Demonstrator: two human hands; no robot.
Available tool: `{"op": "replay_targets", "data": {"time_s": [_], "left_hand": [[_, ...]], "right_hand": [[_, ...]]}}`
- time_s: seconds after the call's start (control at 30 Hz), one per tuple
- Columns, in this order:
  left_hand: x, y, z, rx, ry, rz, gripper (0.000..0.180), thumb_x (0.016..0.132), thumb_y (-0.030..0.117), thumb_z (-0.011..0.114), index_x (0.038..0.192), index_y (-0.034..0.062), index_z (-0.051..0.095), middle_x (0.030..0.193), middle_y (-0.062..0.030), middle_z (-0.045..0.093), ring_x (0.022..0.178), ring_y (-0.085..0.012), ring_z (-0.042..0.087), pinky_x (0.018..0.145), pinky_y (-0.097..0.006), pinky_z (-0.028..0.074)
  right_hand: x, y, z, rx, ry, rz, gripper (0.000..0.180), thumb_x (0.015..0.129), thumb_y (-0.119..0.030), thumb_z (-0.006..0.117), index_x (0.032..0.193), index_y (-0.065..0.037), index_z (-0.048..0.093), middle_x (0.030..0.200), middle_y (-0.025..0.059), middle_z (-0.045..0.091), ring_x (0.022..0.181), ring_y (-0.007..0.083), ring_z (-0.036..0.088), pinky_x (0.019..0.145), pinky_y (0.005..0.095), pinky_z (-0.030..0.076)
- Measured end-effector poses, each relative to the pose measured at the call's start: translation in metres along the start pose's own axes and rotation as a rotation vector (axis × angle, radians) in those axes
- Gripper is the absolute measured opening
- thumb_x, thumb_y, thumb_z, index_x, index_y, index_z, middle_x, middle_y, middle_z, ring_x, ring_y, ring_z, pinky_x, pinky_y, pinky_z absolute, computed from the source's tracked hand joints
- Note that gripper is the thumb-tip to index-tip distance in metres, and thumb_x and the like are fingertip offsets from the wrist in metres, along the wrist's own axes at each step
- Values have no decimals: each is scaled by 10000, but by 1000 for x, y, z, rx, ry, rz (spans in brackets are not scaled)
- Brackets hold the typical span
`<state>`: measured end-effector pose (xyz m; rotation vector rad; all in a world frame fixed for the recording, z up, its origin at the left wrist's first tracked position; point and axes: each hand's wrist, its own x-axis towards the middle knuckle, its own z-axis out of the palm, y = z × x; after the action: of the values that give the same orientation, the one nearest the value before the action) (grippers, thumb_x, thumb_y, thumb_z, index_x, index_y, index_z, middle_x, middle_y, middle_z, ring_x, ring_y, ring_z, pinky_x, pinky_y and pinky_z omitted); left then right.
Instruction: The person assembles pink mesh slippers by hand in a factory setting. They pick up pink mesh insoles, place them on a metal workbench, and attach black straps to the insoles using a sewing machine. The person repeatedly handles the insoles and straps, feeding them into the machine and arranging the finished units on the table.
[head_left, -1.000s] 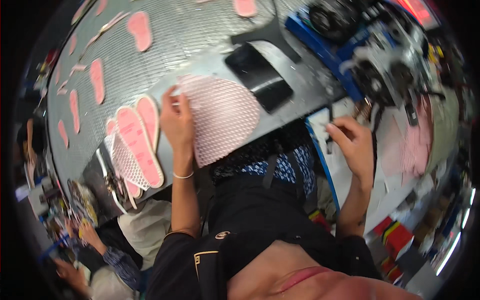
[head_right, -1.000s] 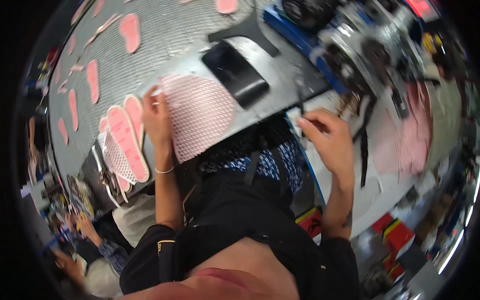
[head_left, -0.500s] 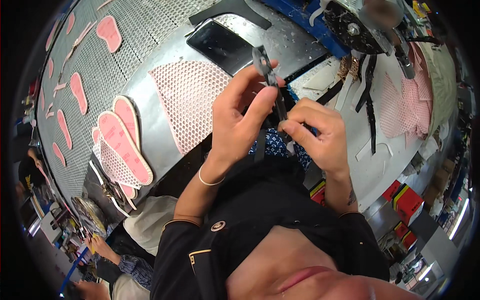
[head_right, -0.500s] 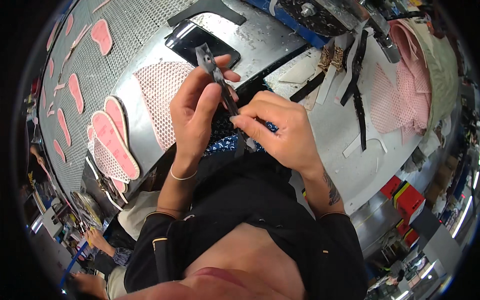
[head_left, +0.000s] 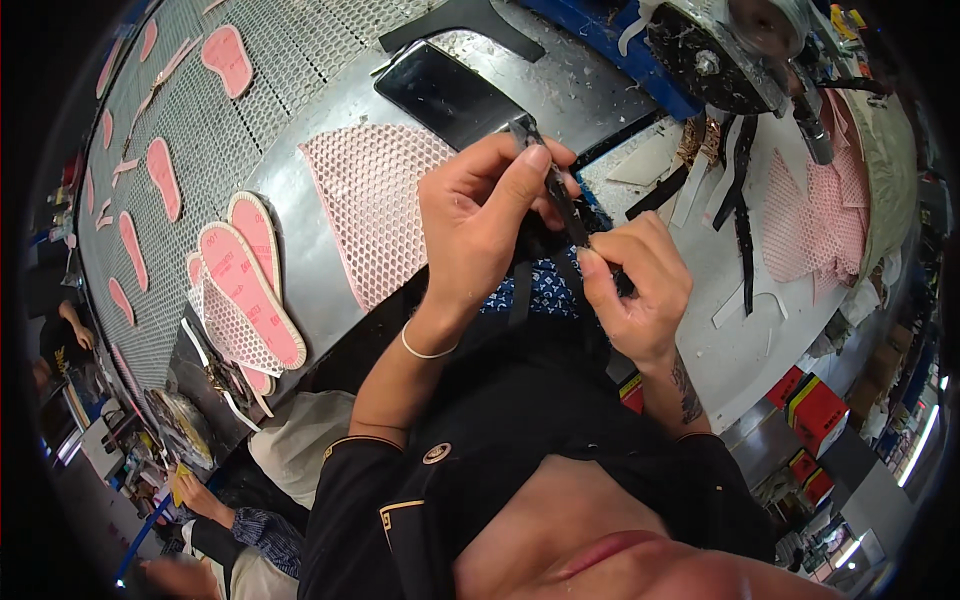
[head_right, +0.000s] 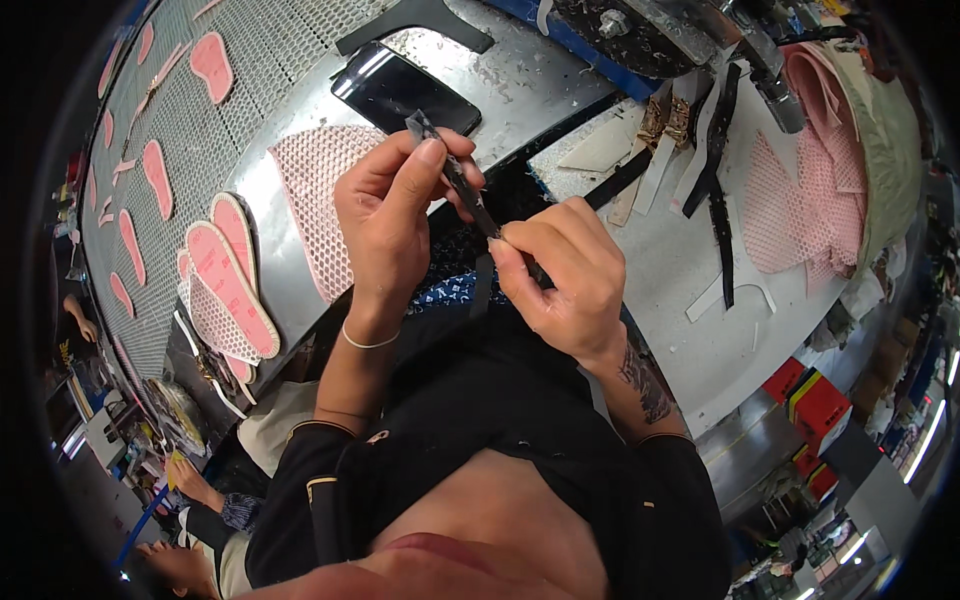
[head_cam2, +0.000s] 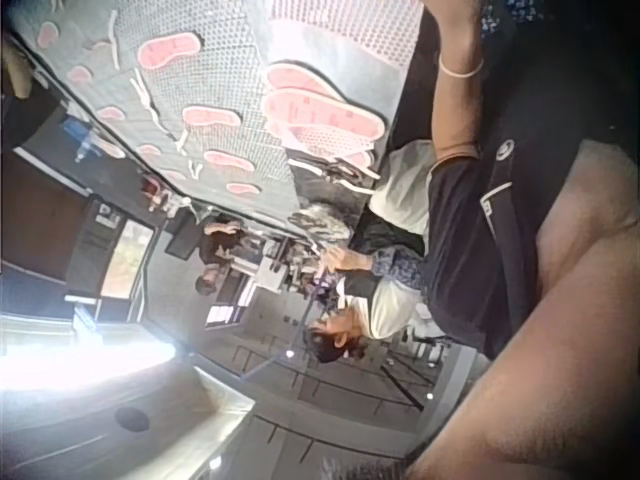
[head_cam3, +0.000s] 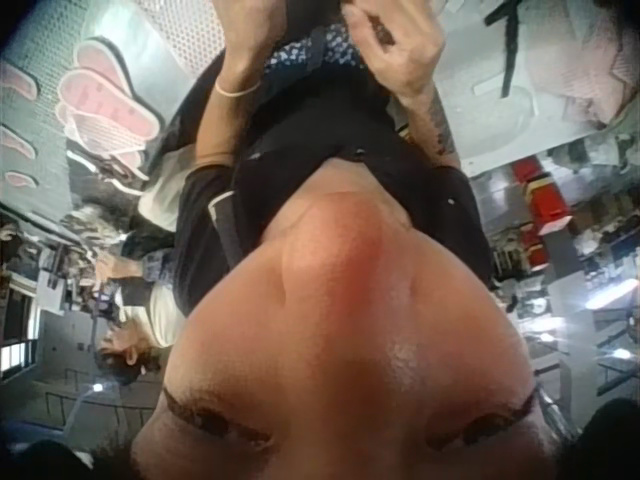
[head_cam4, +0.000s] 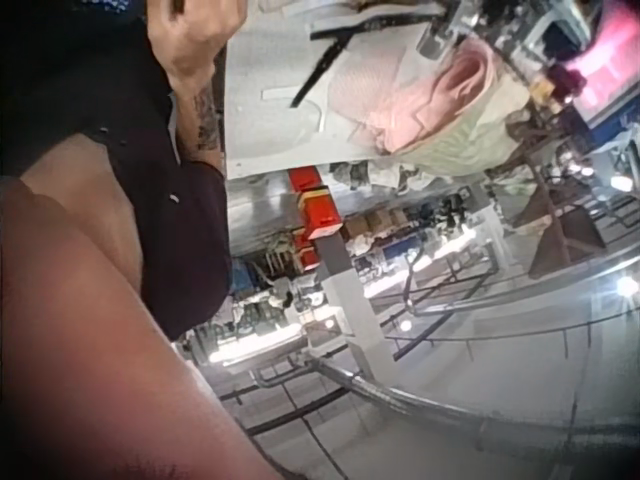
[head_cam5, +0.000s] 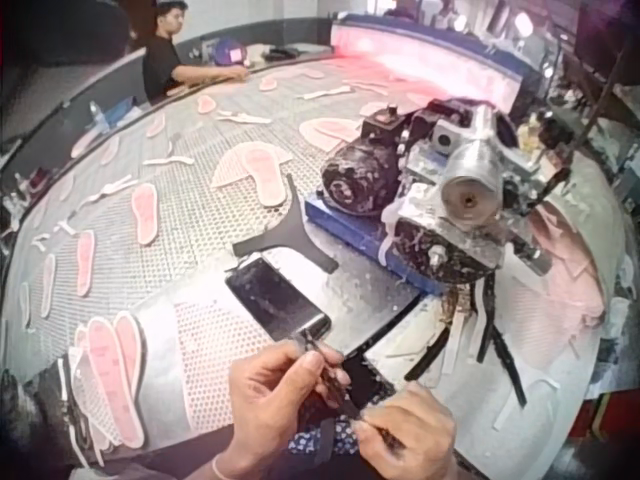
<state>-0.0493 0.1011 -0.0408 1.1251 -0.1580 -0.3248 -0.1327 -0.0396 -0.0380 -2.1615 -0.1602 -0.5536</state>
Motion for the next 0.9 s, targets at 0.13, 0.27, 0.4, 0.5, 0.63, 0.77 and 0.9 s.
{"op": "replay_targets", "data": {"time_s": [0.13, 0.27, 0.4, 0.5, 0.63, 0.77, 0.9], "left_hand": [[0, -1, 3, -25, -4, 15, 163, 930, 58, 563, 863, -75, 628, 839, -127, 672, 622, -94, 597, 582, -222, 501], [1, 0, 0, 35, -59, 22, 147, 920, 22, 544, 845, -79, 620, 856, -129, 668, 634, -98, 603, 570, -229, 508], [0, 0, 6, 112, -30, 28, 134, 895, -11, 522, 818, -73, 612, 832, -112, 666, 648, -92, 611, 543, -215, 497], [-1, -1, 6, 171, -24, -33, 125, 861, -43, 506, 795, -65, 609, 801, -100, 668, 644, -87, 616, 544, -204, 494], [0, -12, -5, 419, -39, 88, 143, 832, -61, 482, 779, -53, 615, 765, -91, 672, 599, -81, 603, 550, -202, 494], [1, -11, -5, 213, -103, 35, 173, 878, -14, 466, 908, -99, 614, 868, -153, 659, 693, -162, 648, 592, -261, 541], [2, -13, -6, 88, -141, -9, 253, 923, 112, 496, 982, -101, 620, 885, -161, 662, 728, -167, 650, 630, -279, 544]], "right_hand": [[-4, 5, 0, -68, 40, -58, 132, 684, 16, 727, 779, -15, 641, 714, 60, 573, 605, 216, 516, 516, 311, 407], [-5, 7, -3, -81, 22, -75, 139, 677, 15, 728, 775, -17, 636, 720, 62, 575, 612, 226, 521, 522, 317, 415], [-5, 8, 1, -26, -31, -8, 120, 688, 10, 713, 732, -21, 605, 697, 63, 551, 609, 233, 514, 528, 329, 415], [-5, 9, 1, 33, -110, 65, 120, 702, 8, 697, 703, -23, 581, 672, 65, 528, 600, 231, 502, 526, 334, 405], [-4, 7, -7, 20, -118, 83, 116, 713, 8, 686, 695, -23, 576, 650, 67, 516, 591, 227, 488, 517, 334, 387], [-2, 11, -10, 80, -120, 104, 119, 715, -3, 692, 690, -27, 579, 639, 66, 509, 583, 227, 480, 508, 334, 379], [-2, 11, -9, 19, -74, 65, 118, 701, -9, 701, 690, -30, 585, 641, 65, 508, 576, 233, 478, 499, 338, 382]]}}
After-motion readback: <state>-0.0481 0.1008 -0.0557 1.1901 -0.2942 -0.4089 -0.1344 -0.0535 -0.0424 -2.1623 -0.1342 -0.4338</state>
